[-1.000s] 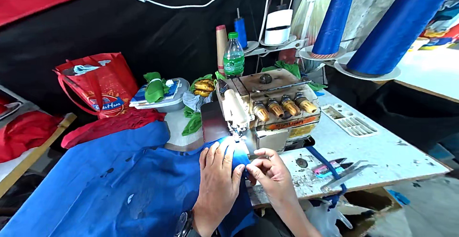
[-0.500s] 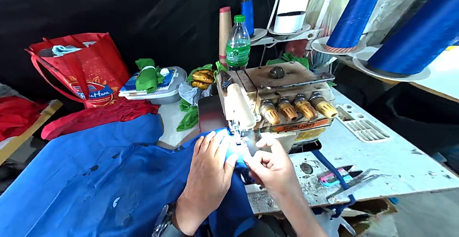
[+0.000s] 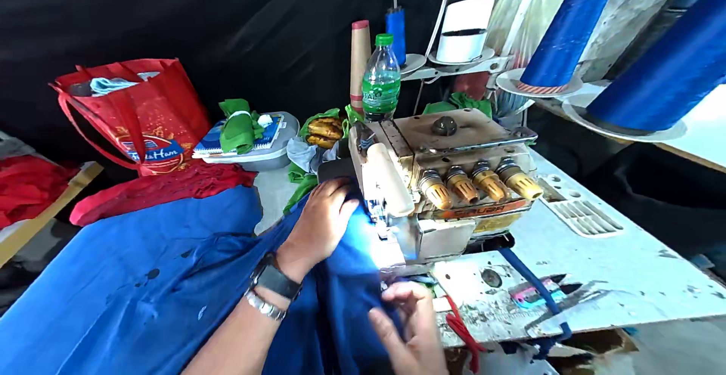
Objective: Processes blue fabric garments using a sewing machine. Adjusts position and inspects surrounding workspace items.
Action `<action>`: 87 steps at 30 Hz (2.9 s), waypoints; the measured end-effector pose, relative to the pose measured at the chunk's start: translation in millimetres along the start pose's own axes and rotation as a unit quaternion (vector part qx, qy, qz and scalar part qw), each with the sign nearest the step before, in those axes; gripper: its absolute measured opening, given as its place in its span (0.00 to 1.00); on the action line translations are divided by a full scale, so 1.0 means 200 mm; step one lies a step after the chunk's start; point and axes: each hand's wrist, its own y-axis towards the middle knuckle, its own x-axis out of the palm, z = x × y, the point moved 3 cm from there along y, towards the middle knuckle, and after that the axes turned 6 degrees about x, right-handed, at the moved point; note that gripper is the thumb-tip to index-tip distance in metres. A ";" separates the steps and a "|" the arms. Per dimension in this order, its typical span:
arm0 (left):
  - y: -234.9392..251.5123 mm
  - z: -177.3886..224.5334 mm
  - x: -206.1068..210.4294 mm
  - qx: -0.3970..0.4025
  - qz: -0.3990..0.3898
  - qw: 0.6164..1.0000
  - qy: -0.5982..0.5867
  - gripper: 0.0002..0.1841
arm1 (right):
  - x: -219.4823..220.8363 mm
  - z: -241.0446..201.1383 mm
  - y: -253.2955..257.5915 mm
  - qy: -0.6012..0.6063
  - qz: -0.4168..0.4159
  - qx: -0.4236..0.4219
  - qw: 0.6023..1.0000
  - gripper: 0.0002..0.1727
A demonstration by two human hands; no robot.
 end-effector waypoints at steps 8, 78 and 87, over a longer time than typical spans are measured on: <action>-0.11 -0.06 -0.11 -0.009 0.027 0.993 0.116 0.11 | 0.20 -0.09 -0.04 0.165 -0.094 0.092 0.977 0.37; -1.29 0.15 -0.33 -0.030 -0.028 0.988 0.147 0.09 | 0.41 0.08 -0.03 -0.398 -0.203 -0.280 0.850 0.14; -1.15 0.16 -0.53 -0.103 0.058 0.990 -0.079 0.06 | 0.22 0.08 0.09 -0.102 -0.234 -0.044 0.966 0.05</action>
